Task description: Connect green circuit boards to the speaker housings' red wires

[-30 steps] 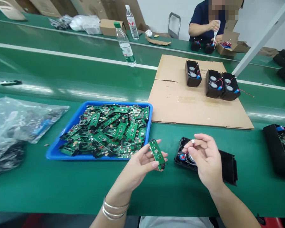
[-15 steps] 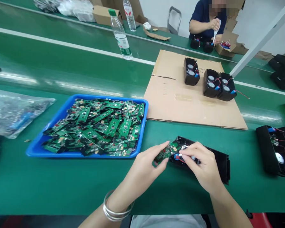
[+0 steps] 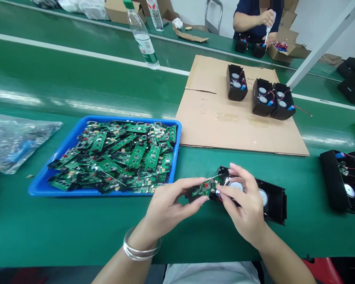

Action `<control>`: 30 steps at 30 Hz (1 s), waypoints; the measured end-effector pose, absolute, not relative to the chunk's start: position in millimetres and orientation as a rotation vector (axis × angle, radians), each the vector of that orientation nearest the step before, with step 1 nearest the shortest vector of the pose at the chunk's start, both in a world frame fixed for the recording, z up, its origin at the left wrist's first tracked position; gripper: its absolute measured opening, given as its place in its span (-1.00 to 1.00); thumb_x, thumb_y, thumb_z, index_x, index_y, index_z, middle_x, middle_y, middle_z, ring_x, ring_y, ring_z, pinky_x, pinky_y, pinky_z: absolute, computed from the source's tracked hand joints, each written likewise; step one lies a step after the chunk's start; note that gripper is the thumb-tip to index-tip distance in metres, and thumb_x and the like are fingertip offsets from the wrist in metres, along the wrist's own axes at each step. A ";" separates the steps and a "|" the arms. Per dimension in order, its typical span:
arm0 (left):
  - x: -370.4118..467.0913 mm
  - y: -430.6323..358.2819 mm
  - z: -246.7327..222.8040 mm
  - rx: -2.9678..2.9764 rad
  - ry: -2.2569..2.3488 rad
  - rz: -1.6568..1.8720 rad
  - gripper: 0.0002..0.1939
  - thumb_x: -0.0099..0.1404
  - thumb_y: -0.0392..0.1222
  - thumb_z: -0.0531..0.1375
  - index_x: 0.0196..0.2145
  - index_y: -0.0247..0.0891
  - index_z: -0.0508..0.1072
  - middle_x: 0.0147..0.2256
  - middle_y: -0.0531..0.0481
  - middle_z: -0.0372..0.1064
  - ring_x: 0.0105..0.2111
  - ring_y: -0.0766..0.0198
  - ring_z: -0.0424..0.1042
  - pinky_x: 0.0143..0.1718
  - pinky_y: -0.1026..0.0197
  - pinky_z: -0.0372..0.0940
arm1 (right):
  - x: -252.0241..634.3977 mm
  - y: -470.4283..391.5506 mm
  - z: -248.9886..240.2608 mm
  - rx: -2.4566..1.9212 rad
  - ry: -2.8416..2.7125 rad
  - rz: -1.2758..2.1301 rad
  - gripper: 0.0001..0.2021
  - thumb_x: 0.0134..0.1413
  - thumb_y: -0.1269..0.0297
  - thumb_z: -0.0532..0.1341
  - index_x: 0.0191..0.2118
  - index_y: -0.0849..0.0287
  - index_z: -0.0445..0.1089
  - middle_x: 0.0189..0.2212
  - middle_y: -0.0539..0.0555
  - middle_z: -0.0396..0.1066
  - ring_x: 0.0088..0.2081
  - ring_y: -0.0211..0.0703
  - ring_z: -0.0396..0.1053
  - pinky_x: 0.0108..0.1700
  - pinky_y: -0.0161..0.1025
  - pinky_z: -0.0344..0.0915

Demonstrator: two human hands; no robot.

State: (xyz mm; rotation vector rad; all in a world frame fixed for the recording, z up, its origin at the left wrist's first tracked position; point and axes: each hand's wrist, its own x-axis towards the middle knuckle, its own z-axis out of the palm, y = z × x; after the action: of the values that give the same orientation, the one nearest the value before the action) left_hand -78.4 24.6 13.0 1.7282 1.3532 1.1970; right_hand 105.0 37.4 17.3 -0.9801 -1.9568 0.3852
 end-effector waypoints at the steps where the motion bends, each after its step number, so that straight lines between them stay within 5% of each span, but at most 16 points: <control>1: -78.5 24.0 9.9 1.692 1.354 1.218 -0.74 0.14 -0.12 0.29 -0.19 -0.18 0.53 -0.44 0.01 0.56 -0.60 0.31 0.45 -0.52 0.32 0.39 | 103.3 37.3 17.4 -0.966 -1.956 0.388 -0.81 0.14 0.51 0.14 -0.24 0.14 0.47 -0.04 0.21 0.35 -0.09 -0.08 0.38 -0.17 -0.11 0.44; 6: -74.3 23.0 -5.7 1.559 1.377 1.293 -0.58 0.04 0.05 0.35 -0.17 -0.20 0.54 -0.43 -0.01 0.55 -0.57 0.28 0.44 -0.56 0.31 0.36 | 92.5 37.7 18.3 -0.925 -1.943 0.425 -0.85 0.15 0.50 0.14 -0.29 0.19 0.45 -0.38 0.11 0.42 -0.33 -0.20 0.41 -0.32 -0.24 0.42; 12: -78.3 29.3 -0.1 1.225 1.193 1.226 -0.62 -0.06 0.07 0.40 -0.35 -0.22 0.53 -0.32 -0.07 0.56 -0.28 0.14 0.51 -0.24 0.22 0.42 | 94.3 38.6 18.0 -0.890 -1.987 0.524 -0.85 0.19 0.51 0.12 -0.28 0.21 0.42 -0.46 0.05 0.44 -0.42 -0.27 0.37 -0.38 -0.30 0.37; 15: -82.5 29.6 2.8 1.101 1.120 1.103 -0.56 -0.09 0.12 0.40 -0.35 -0.25 0.50 -0.33 -0.10 0.56 -0.30 0.14 0.52 -0.35 0.24 0.42 | 98.3 39.7 18.5 -0.857 -2.055 0.457 -0.84 0.19 0.53 0.12 -0.25 0.21 0.42 -0.46 0.05 0.45 -0.43 -0.26 0.35 -0.38 -0.27 0.36; 19: -81.1 26.2 4.4 0.938 1.134 1.030 -0.42 -0.18 0.01 0.46 -0.21 -0.26 0.45 -0.43 -0.03 0.55 -0.58 0.30 0.44 -0.59 0.33 0.36 | 99.6 40.2 19.4 -0.766 -2.164 0.340 -0.84 0.17 0.55 0.11 -0.24 0.25 0.42 -0.48 0.09 0.44 -0.43 -0.22 0.35 -0.42 -0.24 0.35; 23: -76.0 24.2 8.0 0.920 1.130 1.096 -0.58 -0.21 -0.13 0.48 -0.36 -0.24 0.50 -0.44 -0.02 0.54 -0.46 0.19 0.51 -0.51 0.30 0.42 | 99.3 39.2 18.8 -0.745 -2.205 0.319 -0.86 0.16 0.58 0.13 -0.24 0.28 0.40 -0.47 0.11 0.44 -0.44 -0.21 0.34 -0.43 -0.23 0.33; 30: -73.4 20.6 8.9 0.876 1.070 1.055 -0.52 -0.12 -0.20 0.45 -0.16 -0.18 0.56 -0.36 -0.02 0.58 -0.38 0.14 0.54 -0.35 0.21 0.48 | 104.0 37.2 21.2 -0.748 -2.237 0.294 -0.86 0.17 0.58 0.12 -0.21 0.33 0.39 -0.45 0.14 0.46 -0.40 -0.19 0.34 -0.42 -0.22 0.33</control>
State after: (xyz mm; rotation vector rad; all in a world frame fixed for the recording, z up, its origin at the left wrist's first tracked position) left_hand -73.4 20.6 8.9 0.8762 1.0697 1.0552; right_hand 104.0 37.2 21.2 -0.7485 -2.2366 0.2940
